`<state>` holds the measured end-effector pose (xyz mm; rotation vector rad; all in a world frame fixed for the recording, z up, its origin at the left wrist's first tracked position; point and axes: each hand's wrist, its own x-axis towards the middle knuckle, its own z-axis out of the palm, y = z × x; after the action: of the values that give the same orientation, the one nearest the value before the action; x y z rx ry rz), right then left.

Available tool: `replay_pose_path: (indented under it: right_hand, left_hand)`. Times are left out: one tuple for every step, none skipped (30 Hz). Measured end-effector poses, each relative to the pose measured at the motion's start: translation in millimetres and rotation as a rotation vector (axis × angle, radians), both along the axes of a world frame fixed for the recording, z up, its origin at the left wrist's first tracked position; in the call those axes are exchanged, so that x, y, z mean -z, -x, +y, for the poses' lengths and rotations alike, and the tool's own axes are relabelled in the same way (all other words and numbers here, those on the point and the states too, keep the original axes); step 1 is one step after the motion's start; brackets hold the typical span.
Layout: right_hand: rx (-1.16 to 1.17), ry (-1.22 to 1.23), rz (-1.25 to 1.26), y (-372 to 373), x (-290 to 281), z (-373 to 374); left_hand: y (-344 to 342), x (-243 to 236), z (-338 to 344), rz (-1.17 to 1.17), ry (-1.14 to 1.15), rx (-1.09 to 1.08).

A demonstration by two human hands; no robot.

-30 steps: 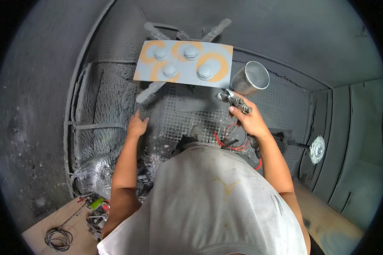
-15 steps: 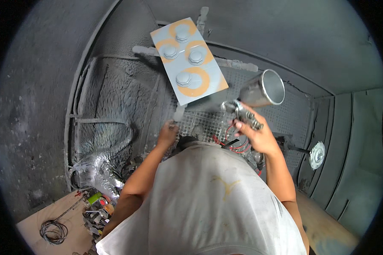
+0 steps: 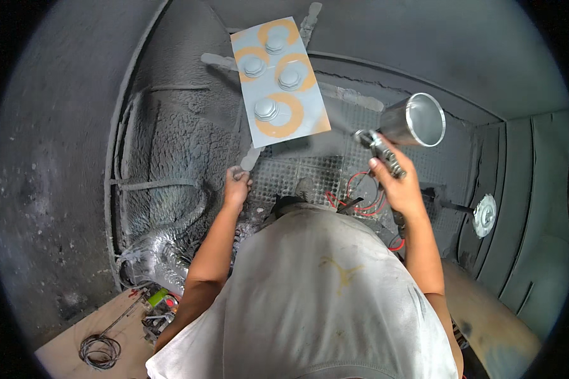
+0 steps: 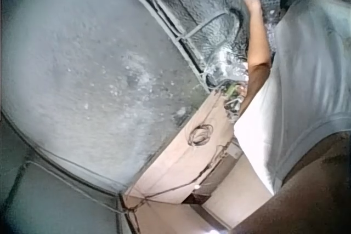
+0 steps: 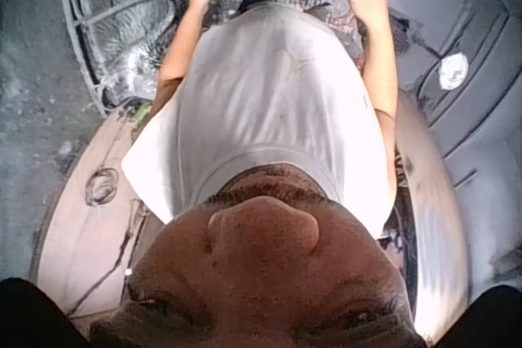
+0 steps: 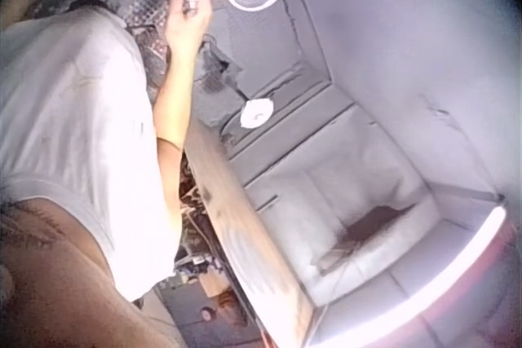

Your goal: Spray paint small circular components in a paint booth using a spray gun.

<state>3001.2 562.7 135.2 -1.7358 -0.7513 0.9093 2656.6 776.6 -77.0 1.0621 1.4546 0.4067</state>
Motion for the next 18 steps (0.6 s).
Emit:
replay_pose_path:
  right_hand:
    - [0.032, 0.045, 0.037, -5.0, -10.5, 2.2]
    - [0.040, -0.073, -0.180, -10.7, -1.2, 6.8]
    - [0.070, -0.066, -0.252, -16.6, 1.1, 6.3]
    - [0.097, -0.042, -0.192, -21.0, 0.9, 6.0]
    - [0.123, -0.020, -0.131, -20.4, -5.3, 9.6]
    - [0.128, -0.019, -0.131, -19.2, -2.4, 9.2]
    - [0.102, -0.015, -0.149, -17.2, 3.2, 8.3]
    - [0.072, -0.013, -0.167, -15.1, 5.8, 7.8]
    - [0.050, 0.038, -0.024, -8.7, 1.7, 6.1]
    - [0.007, 0.016, -0.035, -2.4, 4.2, 2.8]
    - [-0.036, -0.005, -0.046, 3.5, 7.1, -1.1]
    - [-0.095, -0.009, 0.071, 9.8, 2.4, -2.8]
    - [-0.169, -0.057, 0.063, 12.9, 10.1, -6.5]
    - [-0.212, -0.050, 0.113, 17.9, 5.1, -6.7]
    - [-0.257, -0.043, 0.162, 23.3, -1.0, -3.5]
    - [-0.260, -0.043, 0.161, 26.5, -2.9, 1.0]
    - [-0.247, -0.017, 0.221, 28.5, -5.8, 5.6]
    - [-0.233, 0.009, 0.281, 30.4, -7.8, 10.5]
  left_hand:
    - [-0.3, -2.1, -0.8, 0.003, 0.002, 0.002]
    - [-2.1, -4.0, -1.3, 0.003, -0.007, 0.004]
    - [-4.1, -5.7, -2.0, 0.001, -0.016, 0.005]
    - [-6.2, -6.8, -3.2, 0.001, -0.015, 0.011]
    - [-6.6, -6.5, -3.6, 0.005, -0.020, 0.010]
    - [-7.1, -6.6, -4.0, 0.008, -0.026, 0.008]
    - [-7.0, -5.0, -4.4, 0.007, -0.026, 0.012]
    - [-5.7, -1.8, -5.1, 0.001, -0.033, 0.011]
    - [-4.6, 1.4, -5.1, -0.004, -0.040, 0.008]
    - [-3.3, 4.5, -4.4, -0.005, -0.041, 0.008]
    - [-3.4, 5.8, -4.6, -0.015, -0.042, 0.007]
    - [-3.4, 7.0, -4.5, -0.024, -0.043, 0.005]
    - [-3.1, 8.1, -4.1, -0.026, -0.043, 0.002]
    - [-3.5, 7.8, -4.2, -0.032, -0.047, 0.002]
    - [-3.7, 7.4, -4.3, -0.038, -0.051, 0.000]
    - [-3.2, 6.8, -4.9, -0.039, -0.052, -0.003]
    - [-5.6, 4.4, -5.0, -0.012, -0.049, 0.010]
    - [-7.8, 2.8, -5.3, 0.016, -0.047, 0.023]
